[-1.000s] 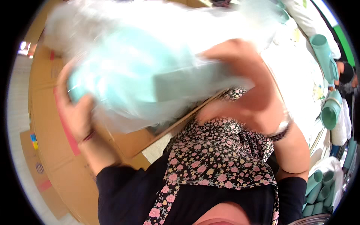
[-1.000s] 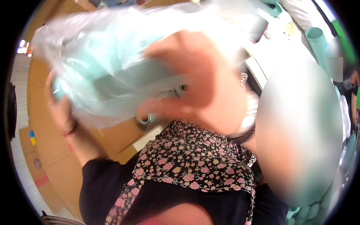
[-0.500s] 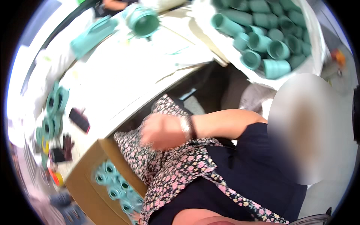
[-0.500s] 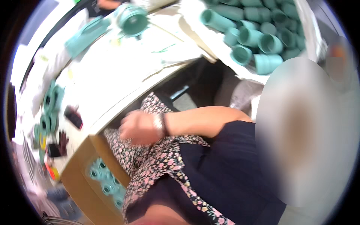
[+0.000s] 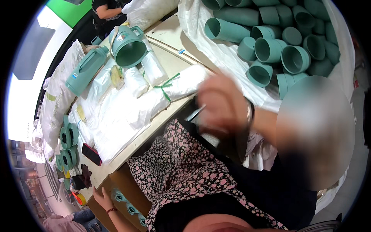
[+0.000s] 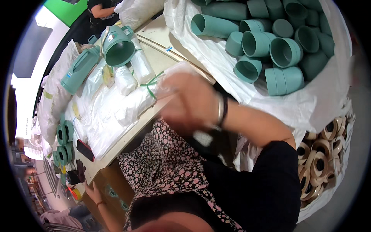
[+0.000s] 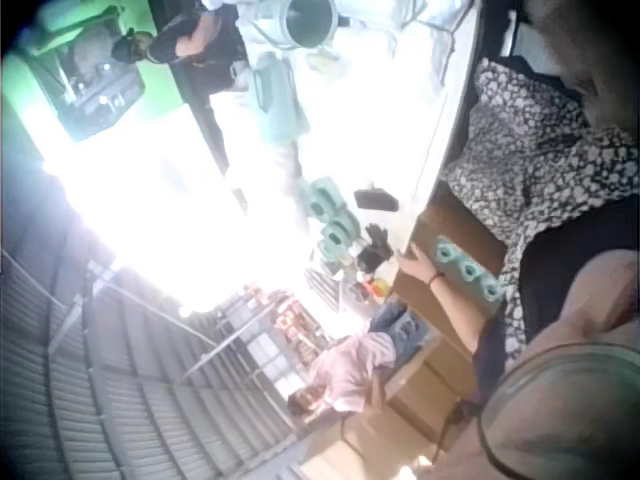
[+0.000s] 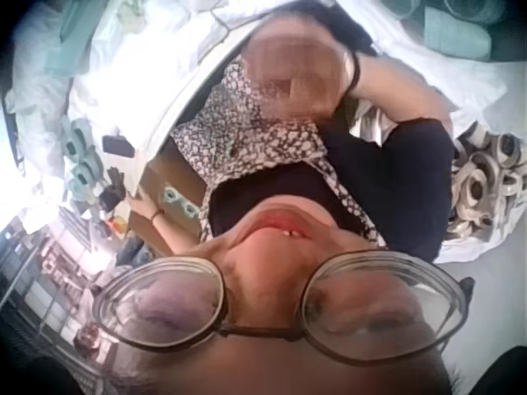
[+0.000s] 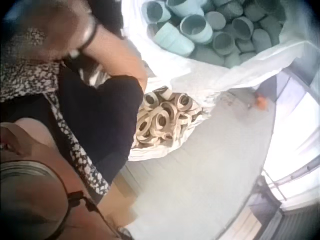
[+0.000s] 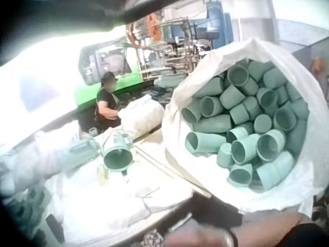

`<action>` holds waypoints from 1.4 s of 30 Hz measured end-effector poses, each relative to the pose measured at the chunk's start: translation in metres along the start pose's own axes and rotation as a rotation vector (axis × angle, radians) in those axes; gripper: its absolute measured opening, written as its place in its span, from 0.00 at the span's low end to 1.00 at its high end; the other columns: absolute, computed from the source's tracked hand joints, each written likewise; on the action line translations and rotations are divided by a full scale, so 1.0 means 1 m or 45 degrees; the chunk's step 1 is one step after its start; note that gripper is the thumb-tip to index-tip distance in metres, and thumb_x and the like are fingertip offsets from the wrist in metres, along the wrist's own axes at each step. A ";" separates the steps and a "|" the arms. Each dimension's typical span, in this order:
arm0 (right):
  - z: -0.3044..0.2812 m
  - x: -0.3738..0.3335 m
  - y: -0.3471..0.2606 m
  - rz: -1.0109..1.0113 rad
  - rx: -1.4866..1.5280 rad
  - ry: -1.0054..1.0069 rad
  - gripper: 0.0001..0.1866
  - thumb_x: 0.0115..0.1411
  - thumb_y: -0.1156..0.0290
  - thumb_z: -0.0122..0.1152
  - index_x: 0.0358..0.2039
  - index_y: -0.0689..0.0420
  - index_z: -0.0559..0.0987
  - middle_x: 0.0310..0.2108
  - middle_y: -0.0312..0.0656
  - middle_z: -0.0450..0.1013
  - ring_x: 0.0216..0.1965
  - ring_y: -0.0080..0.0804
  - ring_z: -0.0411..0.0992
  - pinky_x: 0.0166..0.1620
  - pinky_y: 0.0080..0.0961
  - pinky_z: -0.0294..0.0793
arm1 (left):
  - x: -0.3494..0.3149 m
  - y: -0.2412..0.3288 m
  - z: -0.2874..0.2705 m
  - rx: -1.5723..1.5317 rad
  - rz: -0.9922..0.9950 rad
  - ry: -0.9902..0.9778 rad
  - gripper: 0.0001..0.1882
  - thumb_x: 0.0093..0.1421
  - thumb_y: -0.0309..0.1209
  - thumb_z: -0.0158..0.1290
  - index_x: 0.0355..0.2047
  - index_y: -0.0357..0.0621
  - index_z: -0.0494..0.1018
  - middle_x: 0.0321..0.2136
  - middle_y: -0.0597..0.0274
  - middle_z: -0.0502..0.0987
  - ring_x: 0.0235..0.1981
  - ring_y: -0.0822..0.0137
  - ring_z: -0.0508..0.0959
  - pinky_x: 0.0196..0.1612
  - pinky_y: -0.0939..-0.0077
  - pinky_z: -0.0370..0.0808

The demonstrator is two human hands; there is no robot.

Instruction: The person places lids on flasks, wraps each flask in a plastic bag, and then places the flasks and matching cups into a large cardboard box.

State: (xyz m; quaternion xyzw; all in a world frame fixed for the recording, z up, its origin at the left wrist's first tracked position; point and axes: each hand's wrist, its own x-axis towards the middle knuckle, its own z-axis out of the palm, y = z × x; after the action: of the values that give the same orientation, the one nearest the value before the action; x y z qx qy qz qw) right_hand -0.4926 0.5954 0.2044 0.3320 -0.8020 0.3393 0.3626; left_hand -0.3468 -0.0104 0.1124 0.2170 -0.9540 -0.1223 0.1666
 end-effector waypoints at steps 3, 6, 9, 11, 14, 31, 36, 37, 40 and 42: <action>0.014 0.012 0.179 0.537 -0.841 0.196 0.43 0.43 0.47 0.65 0.56 0.55 0.59 0.58 0.51 0.54 0.59 0.50 0.52 0.56 0.48 0.53 | -0.006 0.012 -0.001 -0.075 0.000 -0.066 0.28 0.57 0.33 0.53 0.56 0.36 0.60 0.55 0.47 0.63 0.56 0.52 0.62 0.58 0.63 0.58; 0.039 0.049 0.260 1.476 -0.774 0.254 0.46 0.44 0.42 0.61 0.61 0.46 0.54 0.64 0.48 0.43 0.64 0.55 0.40 0.57 0.60 0.49 | -0.019 0.009 -0.020 0.053 0.037 -0.085 0.29 0.56 0.33 0.53 0.56 0.37 0.59 0.55 0.48 0.62 0.57 0.52 0.61 0.59 0.63 0.56; 0.028 0.025 0.323 1.713 -0.953 -0.021 0.40 0.49 0.55 0.54 0.63 0.43 0.51 0.66 0.45 0.40 0.65 0.52 0.35 0.57 0.66 0.45 | -0.010 0.060 -0.054 0.142 0.254 -0.143 0.29 0.55 0.30 0.54 0.56 0.38 0.59 0.56 0.49 0.61 0.59 0.54 0.59 0.61 0.64 0.54; -0.004 0.001 0.321 1.683 -0.785 0.135 0.33 0.51 0.67 0.47 0.60 0.47 0.57 0.58 0.46 0.51 0.57 0.46 0.48 0.52 0.55 0.53 | 0.004 0.083 -0.051 -0.064 0.222 -0.152 0.28 0.57 0.30 0.52 0.56 0.37 0.59 0.56 0.52 0.62 0.58 0.57 0.61 0.60 0.65 0.56; -0.040 -0.019 0.271 1.494 -0.190 0.598 0.30 0.49 0.83 0.37 0.54 0.52 0.70 0.43 0.52 0.73 0.37 0.38 0.74 0.42 0.27 0.72 | 0.011 0.131 -0.031 -0.738 0.003 -0.265 0.25 0.59 0.26 0.48 0.56 0.36 0.58 0.55 0.52 0.63 0.58 0.61 0.61 0.59 0.67 0.57; 0.102 0.004 -0.109 0.686 0.822 -0.499 0.26 0.48 0.78 0.61 0.51 0.57 0.69 0.58 0.56 0.59 0.55 0.49 0.64 0.53 0.33 0.66 | 0.034 0.277 0.047 -2.766 -0.005 -1.431 0.45 0.53 0.66 0.40 0.58 0.42 0.56 0.53 0.53 0.65 0.53 0.58 0.67 0.54 0.60 0.68; 0.177 0.020 -0.137 -0.124 0.986 -0.329 0.27 0.46 0.78 0.64 0.49 0.58 0.72 0.54 0.60 0.62 0.53 0.47 0.67 0.50 0.32 0.69 | 0.006 0.211 -0.016 -2.682 -0.154 -0.523 0.44 0.53 0.67 0.40 0.56 0.42 0.59 0.51 0.53 0.67 0.51 0.56 0.69 0.53 0.58 0.68; 0.187 0.021 -0.142 -0.155 1.034 -0.357 0.27 0.45 0.79 0.64 0.49 0.58 0.72 0.54 0.60 0.62 0.53 0.47 0.66 0.51 0.33 0.69 | 0.005 0.200 -0.023 -2.650 -0.234 -0.351 0.43 0.53 0.67 0.40 0.55 0.42 0.59 0.50 0.53 0.67 0.50 0.57 0.69 0.52 0.58 0.68; 0.193 0.023 -0.133 -0.331 0.998 -0.410 0.28 0.46 0.80 0.63 0.50 0.57 0.71 0.55 0.60 0.60 0.54 0.49 0.65 0.53 0.33 0.67 | 0.005 0.166 -0.017 -2.790 -0.376 -0.059 0.44 0.50 0.68 0.43 0.56 0.48 0.59 0.52 0.57 0.67 0.52 0.56 0.67 0.51 0.54 0.68; 0.198 0.019 -0.130 -0.272 1.090 -0.428 0.28 0.46 0.80 0.63 0.50 0.56 0.71 0.56 0.61 0.58 0.55 0.50 0.64 0.54 0.34 0.66 | -0.001 0.150 -0.028 -2.832 -0.211 -0.129 0.44 0.49 0.68 0.43 0.57 0.51 0.58 0.53 0.57 0.65 0.54 0.55 0.66 0.49 0.51 0.68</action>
State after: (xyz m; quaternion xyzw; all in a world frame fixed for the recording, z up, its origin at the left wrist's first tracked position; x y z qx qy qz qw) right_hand -0.4721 0.3626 0.1590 0.5826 -0.5989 0.5419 0.0909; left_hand -0.3913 0.1170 0.1839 0.0048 -0.3018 -0.9275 0.2205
